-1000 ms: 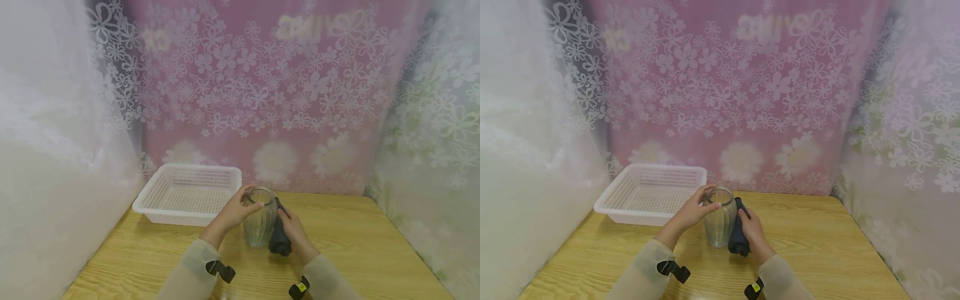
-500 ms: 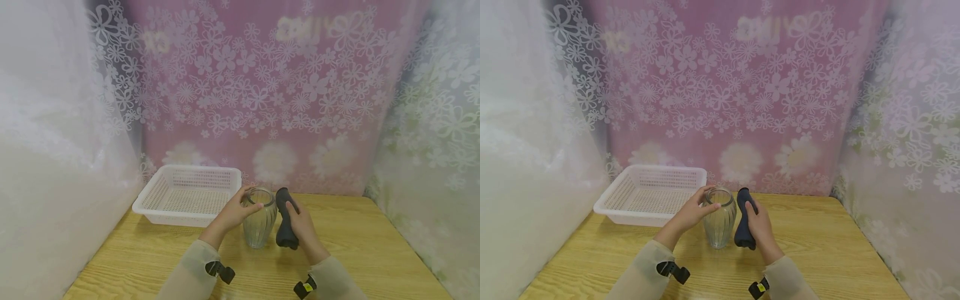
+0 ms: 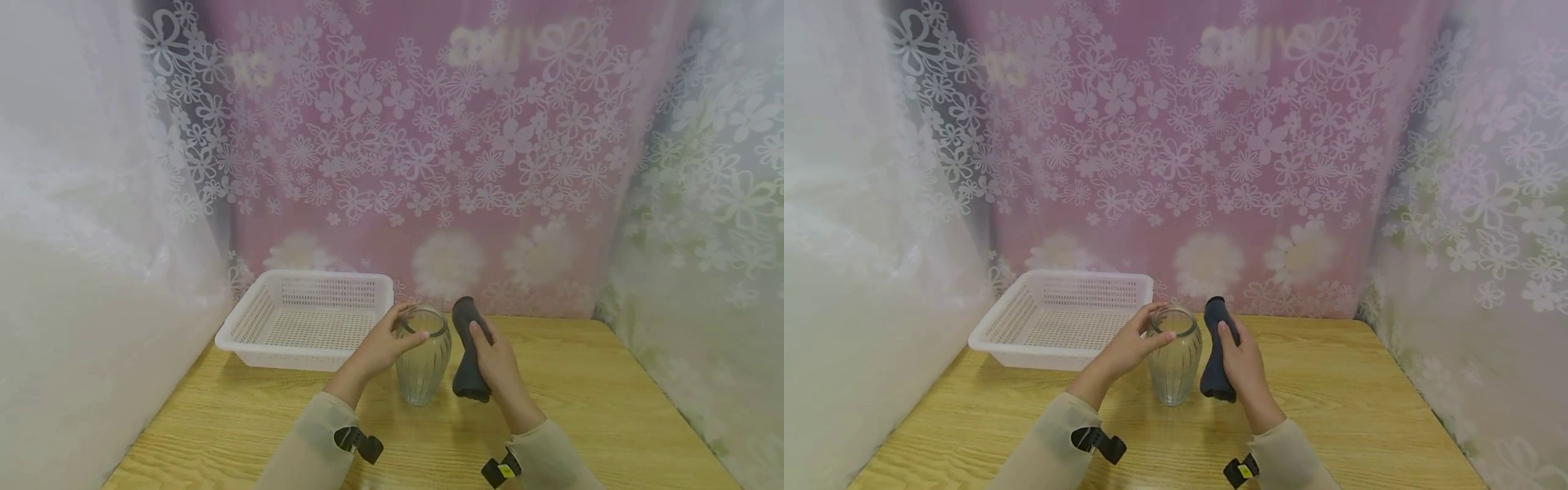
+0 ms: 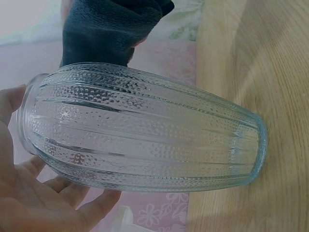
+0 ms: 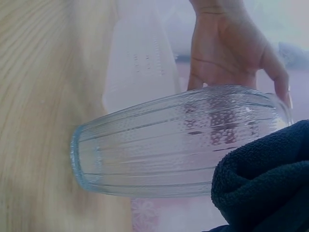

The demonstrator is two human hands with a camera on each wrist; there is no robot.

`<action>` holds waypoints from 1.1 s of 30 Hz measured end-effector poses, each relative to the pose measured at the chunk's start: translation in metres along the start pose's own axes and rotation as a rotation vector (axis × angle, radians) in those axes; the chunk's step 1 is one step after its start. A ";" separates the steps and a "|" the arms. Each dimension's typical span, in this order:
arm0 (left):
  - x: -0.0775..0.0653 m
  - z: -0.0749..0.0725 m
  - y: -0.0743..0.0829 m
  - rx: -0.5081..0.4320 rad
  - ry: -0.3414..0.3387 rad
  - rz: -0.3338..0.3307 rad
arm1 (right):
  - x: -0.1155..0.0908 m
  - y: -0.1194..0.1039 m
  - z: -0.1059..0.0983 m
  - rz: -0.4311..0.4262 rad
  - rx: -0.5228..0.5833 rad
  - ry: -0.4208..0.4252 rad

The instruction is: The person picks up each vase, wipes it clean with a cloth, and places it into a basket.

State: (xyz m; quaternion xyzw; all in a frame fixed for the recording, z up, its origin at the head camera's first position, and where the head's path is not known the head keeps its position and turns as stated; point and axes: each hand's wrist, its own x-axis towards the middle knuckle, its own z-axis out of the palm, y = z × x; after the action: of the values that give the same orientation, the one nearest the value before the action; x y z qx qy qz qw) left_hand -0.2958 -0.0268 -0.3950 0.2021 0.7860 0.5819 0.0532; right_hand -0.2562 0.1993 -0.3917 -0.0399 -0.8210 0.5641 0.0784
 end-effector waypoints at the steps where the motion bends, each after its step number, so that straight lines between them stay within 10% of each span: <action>1: 0.000 0.000 0.000 -0.001 0.000 0.000 | -0.001 -0.001 -0.001 -0.001 -0.006 0.004; 17: -0.001 0.000 0.001 0.025 0.009 -0.002 | -0.011 -0.021 -0.002 -0.130 0.113 -0.033; 33: 0.000 -0.001 0.000 0.017 0.007 -0.001 | -0.005 -0.026 0.016 -0.396 -0.009 0.092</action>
State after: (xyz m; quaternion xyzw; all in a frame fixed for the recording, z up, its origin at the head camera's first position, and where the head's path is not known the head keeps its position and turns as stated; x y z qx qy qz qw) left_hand -0.2959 -0.0276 -0.3953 0.2002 0.7913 0.5757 0.0491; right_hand -0.2536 0.1748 -0.3738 0.0962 -0.8109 0.5316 0.2250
